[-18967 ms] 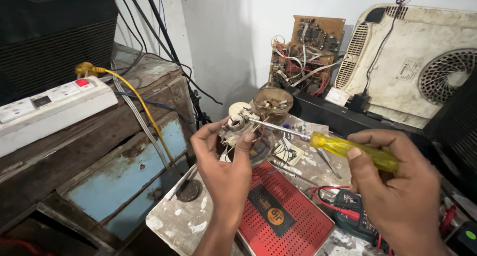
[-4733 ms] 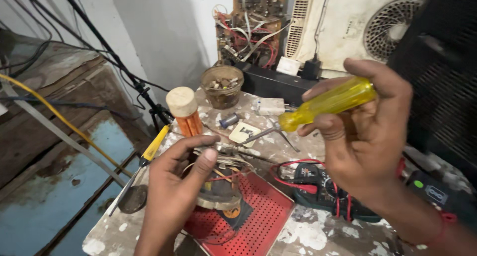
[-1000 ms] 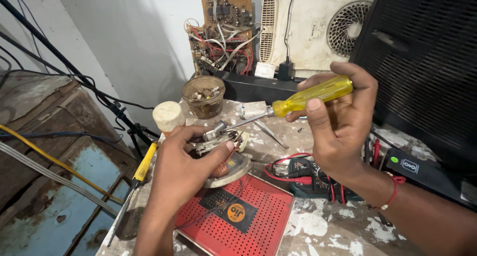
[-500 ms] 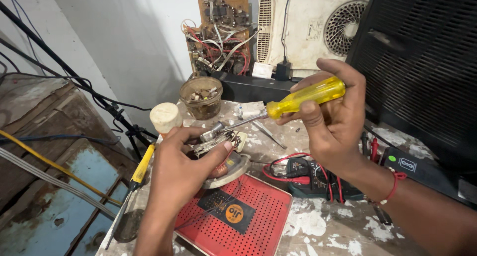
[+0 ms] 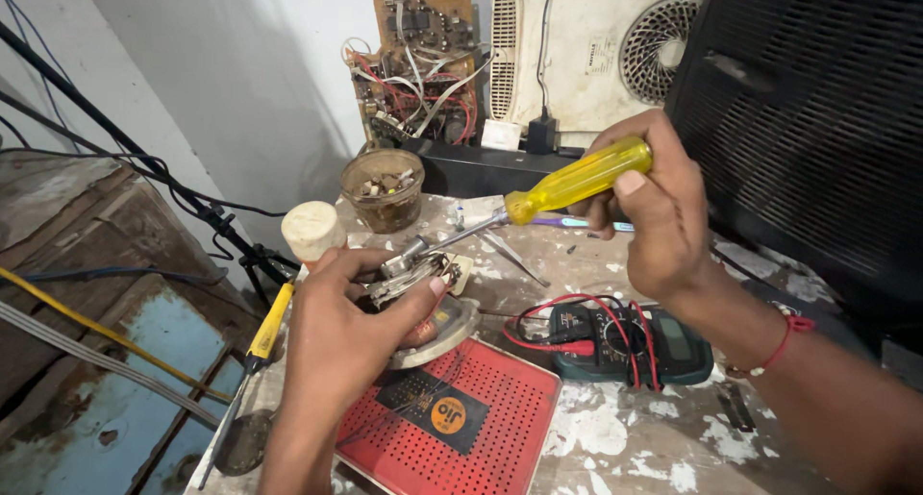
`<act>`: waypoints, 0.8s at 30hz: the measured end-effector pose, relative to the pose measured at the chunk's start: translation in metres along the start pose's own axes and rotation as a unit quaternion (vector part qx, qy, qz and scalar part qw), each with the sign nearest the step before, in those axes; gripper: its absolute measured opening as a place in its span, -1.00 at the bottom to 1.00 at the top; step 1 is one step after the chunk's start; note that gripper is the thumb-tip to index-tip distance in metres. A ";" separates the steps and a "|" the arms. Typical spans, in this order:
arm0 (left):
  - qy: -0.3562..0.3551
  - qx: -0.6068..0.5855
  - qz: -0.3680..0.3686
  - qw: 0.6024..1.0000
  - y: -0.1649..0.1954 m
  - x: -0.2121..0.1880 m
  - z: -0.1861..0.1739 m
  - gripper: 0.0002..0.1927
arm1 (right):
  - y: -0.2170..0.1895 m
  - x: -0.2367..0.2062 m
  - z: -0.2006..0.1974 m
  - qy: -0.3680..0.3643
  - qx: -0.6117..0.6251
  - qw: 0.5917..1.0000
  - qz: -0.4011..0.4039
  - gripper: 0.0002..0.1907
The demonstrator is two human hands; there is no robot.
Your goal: The person tests a disassembled electric fan motor with a multimeter, then uses a screwdriver to unscrew and open the motor housing. They brush dust off the motor windings and housing with a toothbrush, then reassemble the parts and continue working on the unit with the screwdriver on the workbench.
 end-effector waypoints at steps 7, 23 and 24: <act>-0.042 -0.142 -0.103 0.984 0.000 -0.005 0.007 -0.47 | -0.003 0.012 -0.013 0.013 -0.120 0.992 -0.035 -0.75; 0.020 -0.010 0.008 1.000 0.008 0.002 0.001 -0.41 | -0.004 0.021 -0.012 -0.110 -0.165 0.976 -0.093 -0.77; 0.012 -0.028 -0.032 0.999 0.004 0.001 0.003 -0.41 | -0.003 0.022 -0.013 -0.109 -0.174 0.973 -0.104 -0.77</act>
Point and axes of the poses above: each hand's wrist, its own x-axis towards the middle knuckle, its own z-axis out of the palm, y = z × x, the point moved 4 cm from there along x, towards the middle knuckle, and after that the axes turned 15 degrees about y, right-handed, at the moved point
